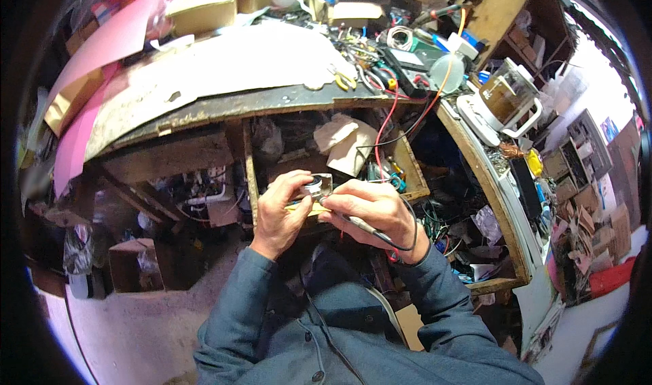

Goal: The person holds a small cylindrical electronic component and rotates it while inspecting its terminals. They then connect multimeter probes to the component's terminals to measure electrical values.

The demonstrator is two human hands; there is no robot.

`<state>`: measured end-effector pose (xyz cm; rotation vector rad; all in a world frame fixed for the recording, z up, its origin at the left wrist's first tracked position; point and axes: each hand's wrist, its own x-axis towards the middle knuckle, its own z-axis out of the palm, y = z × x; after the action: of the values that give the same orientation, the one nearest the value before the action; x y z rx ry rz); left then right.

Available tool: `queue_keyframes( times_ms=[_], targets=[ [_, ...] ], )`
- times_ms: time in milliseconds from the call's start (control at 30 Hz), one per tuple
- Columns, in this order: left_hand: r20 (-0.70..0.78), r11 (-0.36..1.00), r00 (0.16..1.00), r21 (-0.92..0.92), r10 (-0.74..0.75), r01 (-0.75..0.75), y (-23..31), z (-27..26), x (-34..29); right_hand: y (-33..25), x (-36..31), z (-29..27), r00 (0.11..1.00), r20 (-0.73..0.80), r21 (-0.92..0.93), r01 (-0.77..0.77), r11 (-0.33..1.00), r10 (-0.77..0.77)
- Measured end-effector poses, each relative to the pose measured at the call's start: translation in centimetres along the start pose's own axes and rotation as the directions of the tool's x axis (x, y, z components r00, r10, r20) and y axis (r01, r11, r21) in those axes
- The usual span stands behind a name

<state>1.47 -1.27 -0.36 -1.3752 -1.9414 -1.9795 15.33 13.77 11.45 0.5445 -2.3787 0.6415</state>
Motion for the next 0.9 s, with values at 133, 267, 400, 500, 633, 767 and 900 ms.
queue_keyframes(
  times_ms=[133, 267, 400, 500, 633, 767, 900],
  targets=[
    [-0.007, 0.99, 0.998, -0.129, -0.066, 0.065, 0.37, -0.08, -0.43, -0.72, -0.29, 0.42, 1.0, -0.007, -0.055, 0.024, 0.998, -0.024],
    [-0.019, 0.993, 0.999, -0.113, -0.044, 0.042, 0.04, -0.07, -0.29, -0.59, -0.35, 0.4, 0.999, 0.02, -0.055, 0.03, 0.998, -0.029],
    [-0.022, 0.996, 0.999, -0.092, -0.026, 0.023, -0.09, -0.15, -0.06, -0.76, -0.06, 0.5, 0.999, 0.017, -0.052, 0.04, 0.998, -0.039],
    [-0.021, 0.994, 0.999, -0.103, -0.04, 0.038, 0.13, -0.13, -0.03, -0.71, -0.25, 0.34, 0.999, 0.037, -0.038, 0.022, 0.999, -0.021],
    [-0.024, 0.995, 0.999, -0.097, -0.028, 0.026, 0.12, -0.1, -0.07, -0.83, 0.04, 0.45, 0.998, 0.05, -0.056, 0.031, 0.998, -0.028],
    [-0.026, 0.996, 1.0, -0.09, -0.01, 0.007, 0.0, -0.11, -0.09, -0.84, 0.1, 0.38, 0.997, 0.076, -0.061, 0.023, 0.998, -0.019],
    [-0.023, 0.997, 1.0, -0.076, -0.002, 0.0, 0.01, -0.1, -0.24, -0.94, 0.27, 0.32, 0.997, 0.081, -0.041, 0.004, 0.999, -0.001]
  ],
)
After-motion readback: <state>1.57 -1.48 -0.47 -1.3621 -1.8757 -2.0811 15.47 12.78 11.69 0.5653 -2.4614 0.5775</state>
